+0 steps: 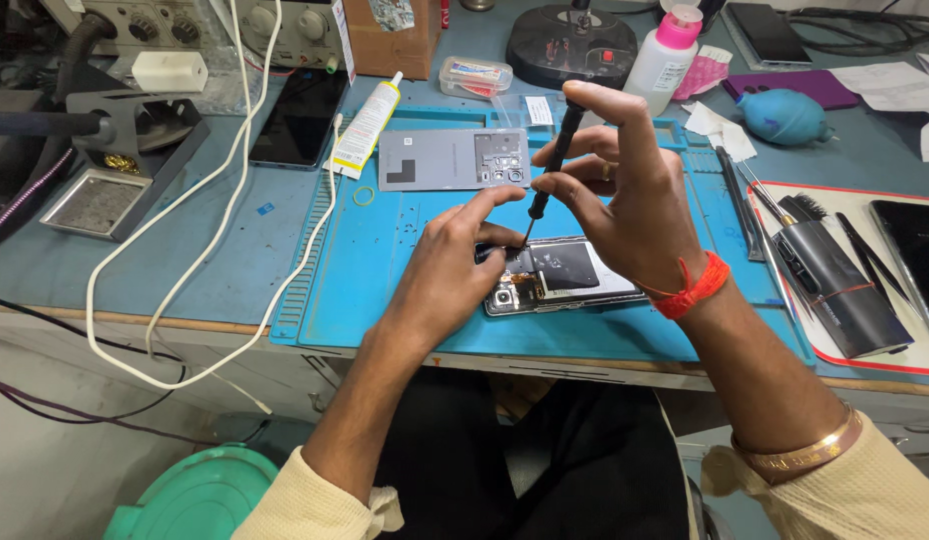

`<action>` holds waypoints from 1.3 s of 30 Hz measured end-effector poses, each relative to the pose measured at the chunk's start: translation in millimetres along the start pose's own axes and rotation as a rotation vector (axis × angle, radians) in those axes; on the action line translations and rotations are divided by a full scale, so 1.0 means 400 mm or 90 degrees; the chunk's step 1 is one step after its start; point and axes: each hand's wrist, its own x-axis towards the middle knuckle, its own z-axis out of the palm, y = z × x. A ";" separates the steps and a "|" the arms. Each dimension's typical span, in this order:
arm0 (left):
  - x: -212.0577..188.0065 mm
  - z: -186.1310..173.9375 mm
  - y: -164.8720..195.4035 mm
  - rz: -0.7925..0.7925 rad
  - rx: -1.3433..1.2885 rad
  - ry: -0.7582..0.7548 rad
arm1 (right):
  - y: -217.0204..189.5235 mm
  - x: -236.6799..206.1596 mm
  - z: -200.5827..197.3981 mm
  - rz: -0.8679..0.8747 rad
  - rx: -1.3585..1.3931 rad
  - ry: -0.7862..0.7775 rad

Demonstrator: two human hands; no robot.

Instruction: The person works on a disassembled smartphone on a blue repair mat, using a screwdriver to unscrew and adjust internal components while holding the phone steady. They then reassemble the phone, hold it up, and power it on, waiting at the boot screen.

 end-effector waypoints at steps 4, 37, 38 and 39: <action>-0.001 0.002 -0.003 -0.015 0.015 -0.008 | 0.005 -0.002 0.002 0.011 0.013 -0.004; -0.013 -0.173 -0.137 0.008 0.392 0.093 | -0.021 0.037 -0.006 -0.001 0.026 -0.110; -0.010 -0.173 -0.143 0.010 0.405 0.079 | -0.020 0.039 -0.005 0.037 -0.022 -0.085; -0.005 -0.174 -0.149 0.014 0.418 0.064 | -0.019 0.040 -0.004 0.075 -0.070 -0.059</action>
